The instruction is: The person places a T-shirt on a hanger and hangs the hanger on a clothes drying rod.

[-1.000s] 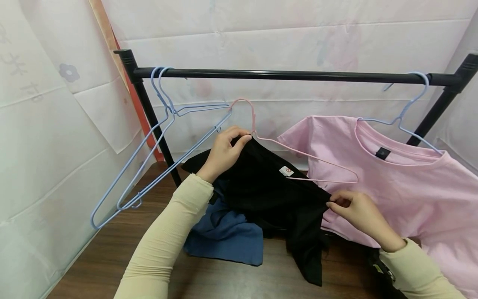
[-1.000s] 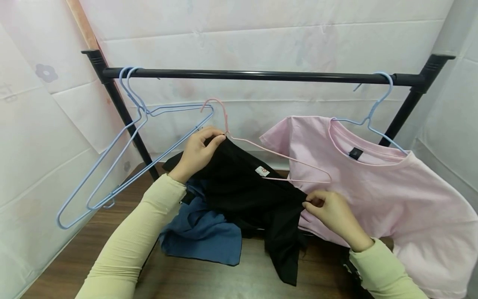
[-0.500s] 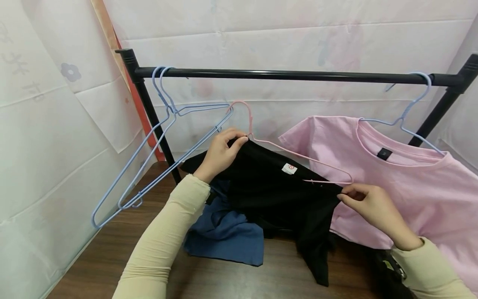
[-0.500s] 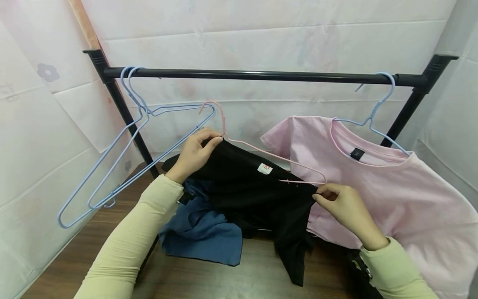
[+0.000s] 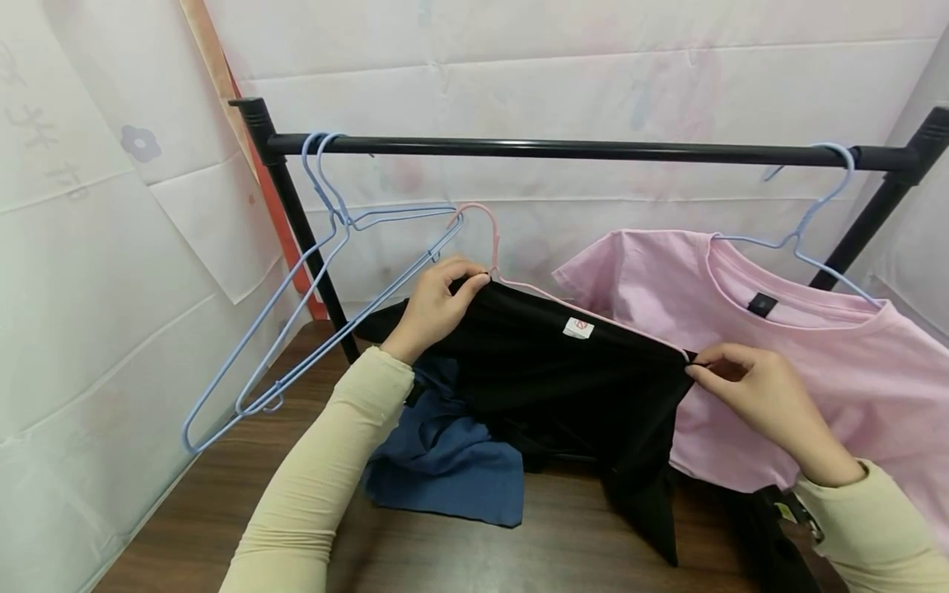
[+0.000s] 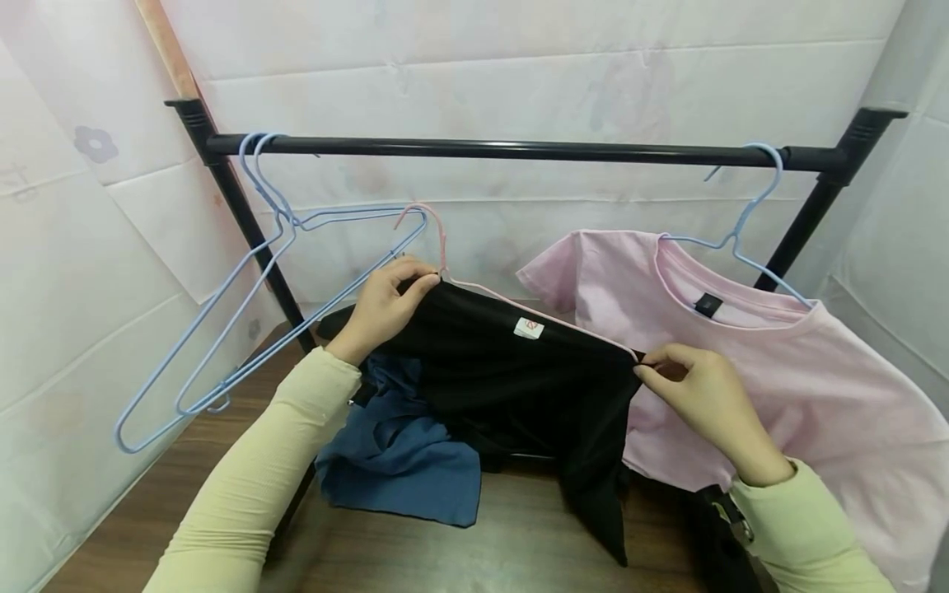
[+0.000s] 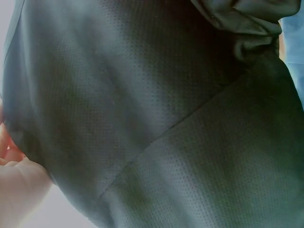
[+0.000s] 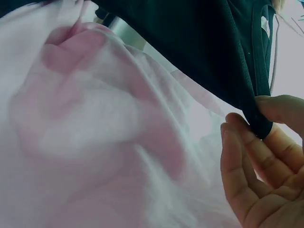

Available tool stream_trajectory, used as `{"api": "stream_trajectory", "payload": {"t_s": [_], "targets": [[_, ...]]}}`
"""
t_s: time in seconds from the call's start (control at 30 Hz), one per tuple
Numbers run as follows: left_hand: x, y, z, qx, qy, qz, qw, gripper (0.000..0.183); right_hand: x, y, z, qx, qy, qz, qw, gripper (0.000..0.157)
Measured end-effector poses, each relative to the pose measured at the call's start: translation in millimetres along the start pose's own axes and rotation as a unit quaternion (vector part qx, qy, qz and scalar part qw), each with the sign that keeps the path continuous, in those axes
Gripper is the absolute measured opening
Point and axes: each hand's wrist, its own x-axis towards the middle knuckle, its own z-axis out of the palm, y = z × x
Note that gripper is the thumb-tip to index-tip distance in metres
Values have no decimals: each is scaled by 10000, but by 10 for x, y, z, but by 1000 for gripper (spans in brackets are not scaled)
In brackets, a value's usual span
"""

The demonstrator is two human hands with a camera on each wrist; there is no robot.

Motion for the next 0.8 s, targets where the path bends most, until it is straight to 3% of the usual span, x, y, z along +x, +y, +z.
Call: {"api": "stream_trajectory", "payload": {"t_s": [0.43, 0.8], "targets": [[36, 57, 42, -101, 68, 123, 9999, 19, 162, -140, -26, 259, 498, -516, 9971, 13], [30, 88, 112, 41, 3, 106, 9999, 18, 317, -295, 16, 28, 433, -1002, 9940, 12]]}}
